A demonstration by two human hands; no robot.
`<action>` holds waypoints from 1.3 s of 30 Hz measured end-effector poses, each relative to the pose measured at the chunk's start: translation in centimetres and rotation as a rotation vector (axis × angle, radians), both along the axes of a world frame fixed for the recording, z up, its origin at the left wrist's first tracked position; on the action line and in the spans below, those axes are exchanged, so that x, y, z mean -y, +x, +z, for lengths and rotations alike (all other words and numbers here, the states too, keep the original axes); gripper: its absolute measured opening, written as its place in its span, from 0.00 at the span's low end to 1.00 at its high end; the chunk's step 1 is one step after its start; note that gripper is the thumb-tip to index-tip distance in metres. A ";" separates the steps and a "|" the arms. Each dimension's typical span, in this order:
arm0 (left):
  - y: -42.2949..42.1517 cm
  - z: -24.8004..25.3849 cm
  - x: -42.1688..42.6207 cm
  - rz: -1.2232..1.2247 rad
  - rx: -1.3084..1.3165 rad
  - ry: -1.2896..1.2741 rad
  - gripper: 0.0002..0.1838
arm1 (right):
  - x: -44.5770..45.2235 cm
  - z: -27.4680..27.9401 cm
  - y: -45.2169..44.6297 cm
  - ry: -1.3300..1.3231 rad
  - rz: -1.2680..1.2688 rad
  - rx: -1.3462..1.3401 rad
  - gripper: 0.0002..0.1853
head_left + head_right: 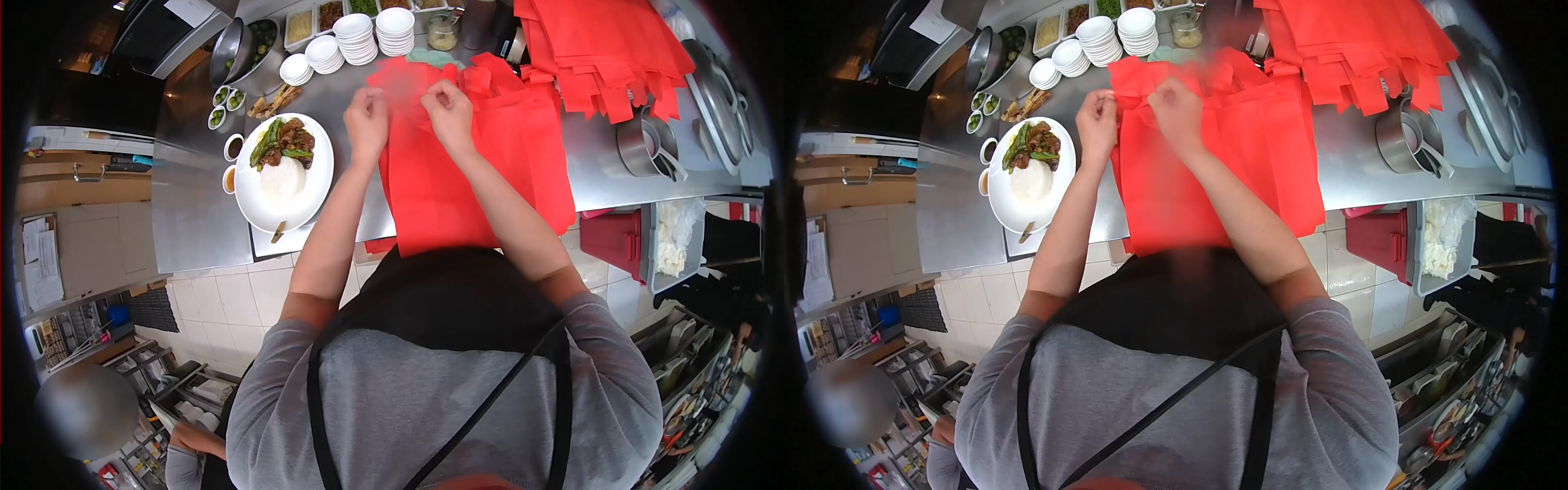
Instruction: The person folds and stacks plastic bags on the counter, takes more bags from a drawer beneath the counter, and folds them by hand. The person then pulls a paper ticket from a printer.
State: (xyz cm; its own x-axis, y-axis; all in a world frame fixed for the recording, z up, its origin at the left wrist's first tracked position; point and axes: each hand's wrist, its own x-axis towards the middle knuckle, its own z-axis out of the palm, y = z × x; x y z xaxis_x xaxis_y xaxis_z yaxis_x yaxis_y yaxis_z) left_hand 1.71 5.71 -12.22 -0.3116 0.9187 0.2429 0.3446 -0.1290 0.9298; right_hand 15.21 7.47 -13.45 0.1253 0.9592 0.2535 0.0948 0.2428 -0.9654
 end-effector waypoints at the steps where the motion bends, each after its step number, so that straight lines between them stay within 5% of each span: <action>1: -0.2 -0.1 -0.1 0.038 0.075 -0.023 0.06 | 0.2 0.0 0.1 -0.001 0.000 0.000 0.06; 7: -1.2 -1.1 -0.4 -0.060 0.228 -0.125 0.06 | 1.3 -0.6 0.1 -0.071 0.028 -0.019 0.06; 12: -1.1 -0.7 -0.7 -0.118 0.377 -0.119 0.06 | 1.4 1.3 1.3 0.462 0.108 0.355 0.07; 16: -0.7 -0.7 -0.7 -0.136 0.370 -0.081 0.08 | 0.9 1.1 1.1 0.479 0.267 0.279 0.07; 19: -0.6 -0.7 -0.7 -0.150 0.338 -0.082 0.09 | 1.2 1.0 0.9 0.197 0.409 0.119 0.10; 21: -0.6 -0.6 -0.5 -0.139 0.296 -0.124 0.10 | 1.6 1.3 0.0 -0.066 0.267 -0.241 0.13; 24: -0.2 -0.6 -0.4 -0.145 0.286 -0.113 0.10 | 1.1 1.0 -0.7 -0.129 0.171 -0.308 0.15; 27: 0.3 -0.7 -0.3 -0.166 0.306 -0.063 0.10 | 0.7 0.7 -0.8 -0.036 0.080 0.029 0.12; 34: 0.9 0.2 0.1 -0.193 0.210 -0.077 0.09 | 1.1 1.1 -0.7 -0.166 0.100 -0.075 0.09; 39: 0.3 0.1 -0.6 -0.048 0.083 -0.013 0.08 | 1.7 1.9 -0.1 0.007 0.050 0.186 0.07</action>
